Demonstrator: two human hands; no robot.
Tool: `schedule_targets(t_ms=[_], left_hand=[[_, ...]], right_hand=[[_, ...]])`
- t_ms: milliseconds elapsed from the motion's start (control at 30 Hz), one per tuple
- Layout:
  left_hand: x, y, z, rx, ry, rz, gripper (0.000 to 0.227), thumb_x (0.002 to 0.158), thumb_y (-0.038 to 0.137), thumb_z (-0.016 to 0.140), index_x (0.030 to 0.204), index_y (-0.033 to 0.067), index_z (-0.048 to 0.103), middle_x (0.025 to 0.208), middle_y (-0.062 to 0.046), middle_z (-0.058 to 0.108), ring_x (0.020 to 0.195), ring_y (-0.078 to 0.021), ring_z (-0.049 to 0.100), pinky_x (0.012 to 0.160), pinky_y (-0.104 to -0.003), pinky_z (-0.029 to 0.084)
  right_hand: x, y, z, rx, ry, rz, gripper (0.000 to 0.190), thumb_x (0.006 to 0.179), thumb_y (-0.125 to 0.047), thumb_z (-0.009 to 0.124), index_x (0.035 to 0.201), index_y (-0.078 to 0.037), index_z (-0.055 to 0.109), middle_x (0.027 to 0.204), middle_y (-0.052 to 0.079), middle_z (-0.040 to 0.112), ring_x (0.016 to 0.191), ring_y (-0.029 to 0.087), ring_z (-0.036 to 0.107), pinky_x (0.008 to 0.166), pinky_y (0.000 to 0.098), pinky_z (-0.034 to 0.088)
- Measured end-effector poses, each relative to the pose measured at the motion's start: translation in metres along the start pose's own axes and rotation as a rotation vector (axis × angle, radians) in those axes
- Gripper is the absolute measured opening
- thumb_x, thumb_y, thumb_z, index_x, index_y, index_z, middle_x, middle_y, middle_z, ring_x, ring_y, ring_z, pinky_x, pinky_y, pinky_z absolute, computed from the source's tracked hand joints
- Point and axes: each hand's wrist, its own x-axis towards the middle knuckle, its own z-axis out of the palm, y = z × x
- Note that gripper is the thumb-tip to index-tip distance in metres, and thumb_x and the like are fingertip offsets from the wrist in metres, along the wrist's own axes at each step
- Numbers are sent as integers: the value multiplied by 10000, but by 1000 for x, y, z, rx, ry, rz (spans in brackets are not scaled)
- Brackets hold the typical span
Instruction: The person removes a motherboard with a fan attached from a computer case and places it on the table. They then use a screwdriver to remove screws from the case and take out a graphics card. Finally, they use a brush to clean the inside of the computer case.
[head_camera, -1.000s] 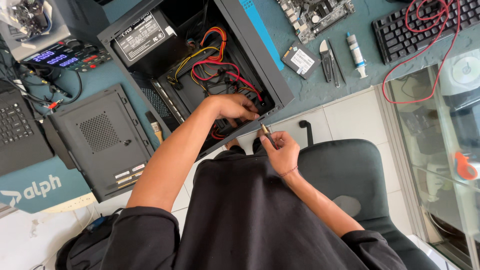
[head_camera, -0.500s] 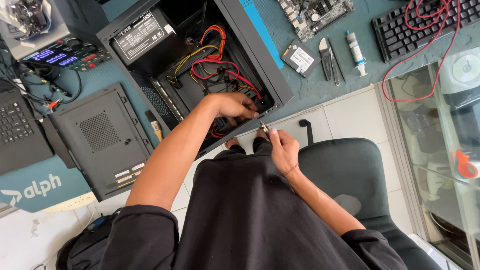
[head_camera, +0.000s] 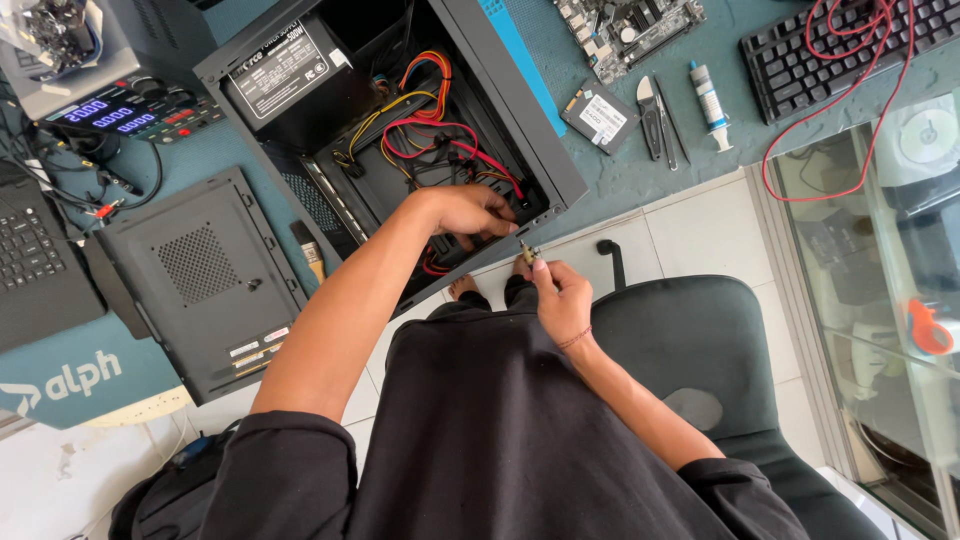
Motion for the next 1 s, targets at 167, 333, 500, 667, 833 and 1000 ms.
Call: schedule_targets(t_ms=[167,333,500,667,833,1000], left_hand=[[-6,5,0,10,3,4,520,799,311,724,1201,12,585,1035,-173,604,947,-308,615,722,-538,562],[-8,7,3,22,-2,0,515,808,310,710,1207,12,578,1039,-168,603,958,-299,613,739,-529,561],[-9,8,2,19,14,-1,506,810,309,705,1204,15,583,1036,-172,607,954,-301,612,738,-537,557],[-7,6,3,22,5,1,507,819,296,690,1217,6,569,1043,-180,604,958,-302,607,743,-530,559],[-11,10,1,40,8,2,515,814,299,696,1216,3,568,1046,-187,609,957,-312,616,730,-533,563],[-8,8,3,37,2,-5,517,814,298,689,1227,12,563,1045,-166,604,945,-287,608,742,-524,561]], right_hand=[[0,5,-1,21,37,44,207,787,-243,808,838,-80,692,617,36,565,660,144,599,690,298,502],[13,46,3,16,26,-42,340,985,-239,574,694,-84,658,575,51,521,633,125,531,640,301,468],[8,17,-1,-18,85,-113,110,814,-166,773,772,-100,695,598,34,545,645,139,567,671,290,485],[6,17,-1,40,9,-10,191,849,-252,720,807,-73,668,624,31,546,655,128,567,701,309,499],[4,7,-1,15,23,-42,204,918,-237,682,779,-88,693,657,29,607,683,116,572,689,298,492],[7,19,-2,34,-4,68,191,923,-276,646,863,-105,706,604,27,525,672,101,534,658,297,472]])
